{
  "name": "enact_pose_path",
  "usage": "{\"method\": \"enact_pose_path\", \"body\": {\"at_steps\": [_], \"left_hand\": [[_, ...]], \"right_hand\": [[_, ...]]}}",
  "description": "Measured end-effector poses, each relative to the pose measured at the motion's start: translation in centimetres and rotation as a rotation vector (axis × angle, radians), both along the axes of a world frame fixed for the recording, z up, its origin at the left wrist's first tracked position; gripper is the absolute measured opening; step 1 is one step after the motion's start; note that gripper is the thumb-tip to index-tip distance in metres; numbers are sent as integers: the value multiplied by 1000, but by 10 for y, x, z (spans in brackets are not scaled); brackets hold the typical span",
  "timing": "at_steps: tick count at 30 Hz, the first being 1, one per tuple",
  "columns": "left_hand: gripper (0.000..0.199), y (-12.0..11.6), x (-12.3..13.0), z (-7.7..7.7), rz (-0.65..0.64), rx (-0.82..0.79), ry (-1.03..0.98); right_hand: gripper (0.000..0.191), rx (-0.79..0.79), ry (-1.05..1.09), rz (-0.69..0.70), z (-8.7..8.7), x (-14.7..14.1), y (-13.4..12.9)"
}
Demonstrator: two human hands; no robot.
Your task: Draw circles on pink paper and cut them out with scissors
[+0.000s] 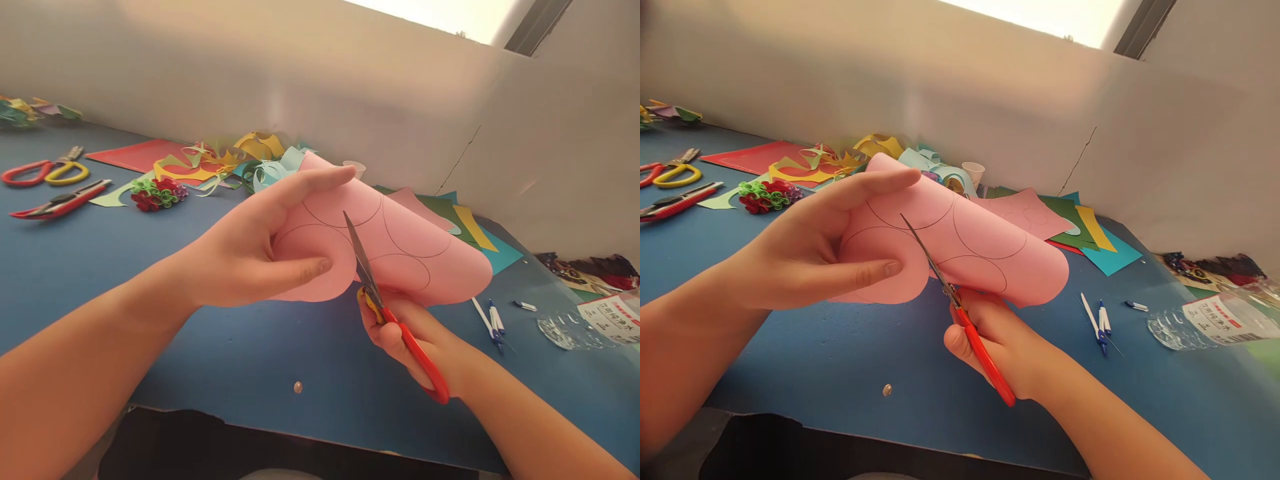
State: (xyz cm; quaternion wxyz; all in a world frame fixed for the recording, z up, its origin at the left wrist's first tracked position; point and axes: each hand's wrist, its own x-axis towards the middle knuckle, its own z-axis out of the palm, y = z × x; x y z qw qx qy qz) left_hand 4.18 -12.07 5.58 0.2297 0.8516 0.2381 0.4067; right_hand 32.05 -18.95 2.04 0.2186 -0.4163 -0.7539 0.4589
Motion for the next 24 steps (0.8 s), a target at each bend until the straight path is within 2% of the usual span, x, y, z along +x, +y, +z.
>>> {"method": "enact_pose_path", "body": {"at_steps": [8,15,18,24], "left_hand": [[84,1,-1,2,-5,8,24],[79,-1,3,-1,-48,11,-27],[79,-4,4,-2,-6,-1,-30],[79,-5,5,-3,23,-10,-46]], "right_hand": [[48,50,-15,1,-2,1,2],[60,66,0,10,-3,-2,4],[64,40,42,18,2,-5,5],[60,56,56,13,0,-4,4]]}}
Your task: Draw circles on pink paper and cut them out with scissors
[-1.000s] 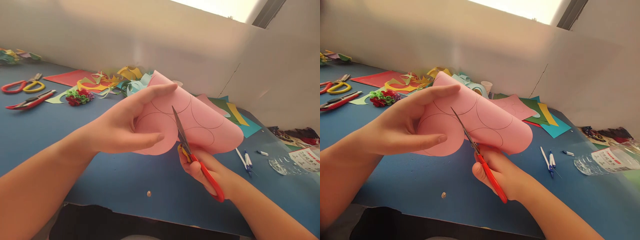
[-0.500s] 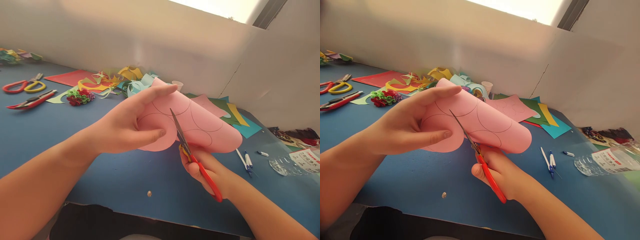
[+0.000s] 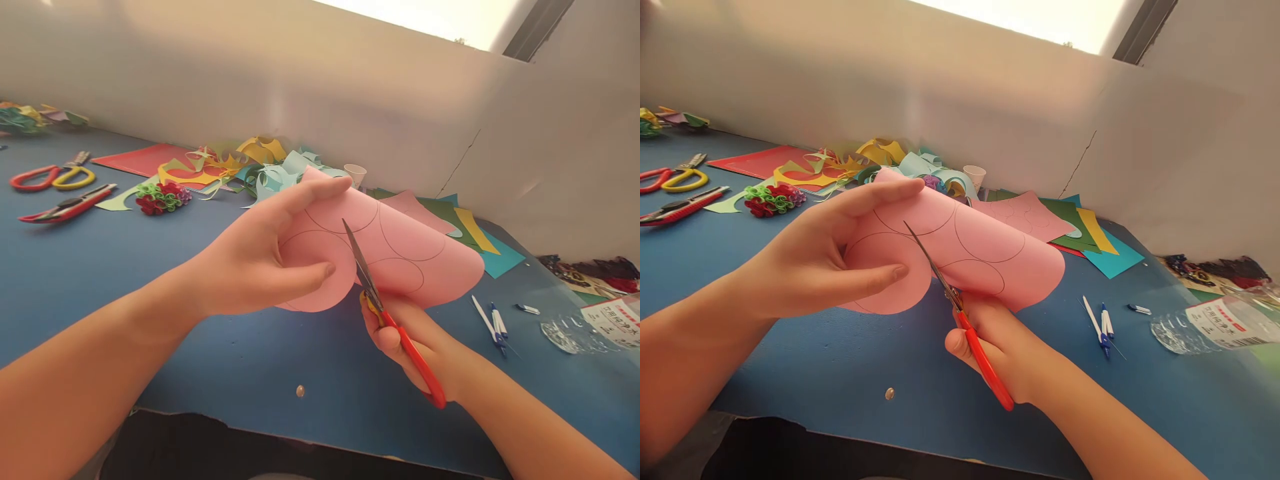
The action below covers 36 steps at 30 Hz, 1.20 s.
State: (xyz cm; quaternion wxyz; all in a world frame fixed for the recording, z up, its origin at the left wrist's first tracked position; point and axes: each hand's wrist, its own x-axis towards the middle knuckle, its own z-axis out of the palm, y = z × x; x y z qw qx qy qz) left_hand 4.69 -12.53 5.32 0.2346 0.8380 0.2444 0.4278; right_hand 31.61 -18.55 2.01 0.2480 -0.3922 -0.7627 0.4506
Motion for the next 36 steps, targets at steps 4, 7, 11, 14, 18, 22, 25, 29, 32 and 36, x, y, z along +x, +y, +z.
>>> {"method": "enact_pose_path", "body": {"at_steps": [4,7,11,14,18,22,25,29,32,36], "left_hand": [[79,1,0,0,-3,-14,-8],[80,1,0,-1,-3,-16,-13],[79,1,-1,-3,36,-8,-3],[79,0,-1,-3,54,12,4],[78,0,-1,-2,55,29,11],[79,-1,0,-2,72,37,33],[77,0,1,-1,66,19,35],[77,1,1,0,64,-7,35],[79,2,0,0,57,-7,40],[79,2,-1,-1,49,-8,49]], "right_hand": [[64,6,-46,-7,-5,3,-1],[66,-28,-53,-18,-5,3,-2],[63,-27,-23,-25,-5,2,-1],[62,-8,-17,-19,-5,1,0],[62,-29,14,9,-3,0,1],[64,-62,5,-19,-4,1,0],[68,-98,14,-36,-6,1,-1],[68,-97,24,-32,-4,0,-1],[66,-95,22,-33,-2,0,-2],[60,-108,68,-10,-8,4,-2]]}}
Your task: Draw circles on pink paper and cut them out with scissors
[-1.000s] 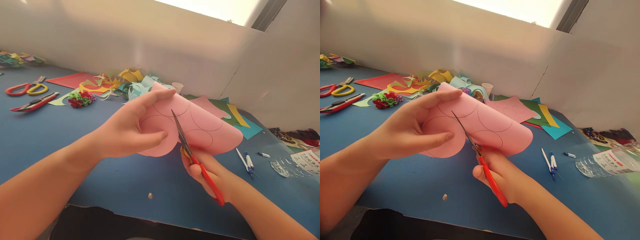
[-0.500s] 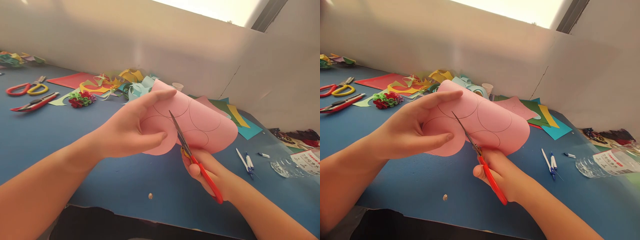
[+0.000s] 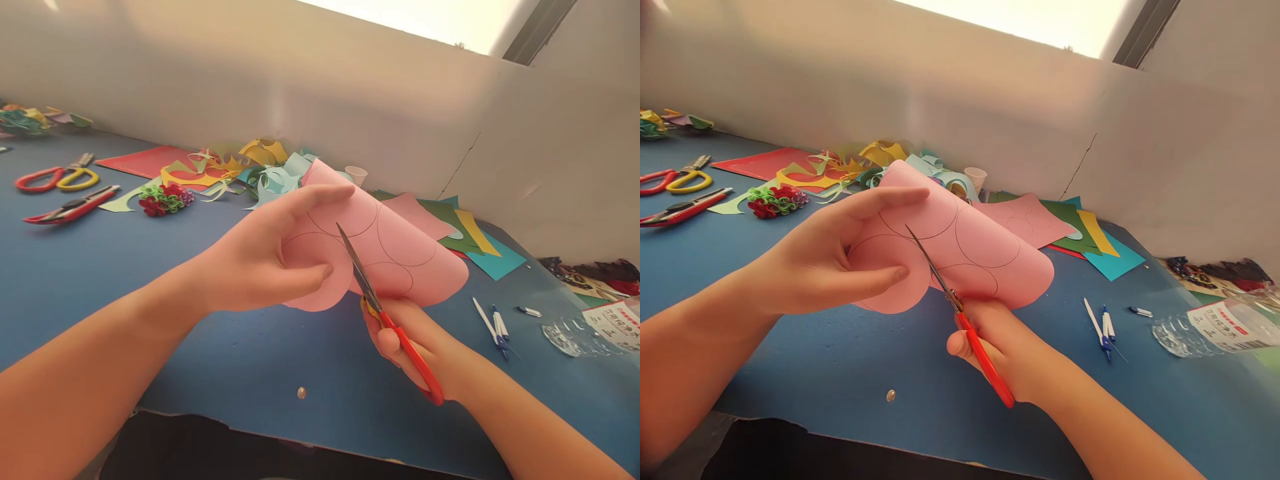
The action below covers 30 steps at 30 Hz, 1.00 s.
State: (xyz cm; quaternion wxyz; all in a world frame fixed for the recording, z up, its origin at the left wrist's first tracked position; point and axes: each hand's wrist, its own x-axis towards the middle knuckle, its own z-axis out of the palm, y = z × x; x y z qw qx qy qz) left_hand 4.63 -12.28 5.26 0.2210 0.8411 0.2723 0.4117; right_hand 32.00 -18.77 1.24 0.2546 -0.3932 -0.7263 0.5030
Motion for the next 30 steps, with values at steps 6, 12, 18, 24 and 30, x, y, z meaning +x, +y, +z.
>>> {"method": "enact_pose_path", "body": {"at_steps": [6,12,18,24,30], "left_hand": [[80,-1,1,0,18,-13,-5],[79,0,1,-1,-14,-47,-22],[80,1,-1,1,-45,6,12],[80,0,-5,3,-29,1,63],[81,0,-9,6,-60,-20,73]], "right_hand": [[61,-23,48,15,-8,2,2],[62,2,29,16,-6,3,3],[57,2,49,19,-2,1,3],[59,44,3,23,-4,6,6],[68,45,-154,0,-5,19,8]]}}
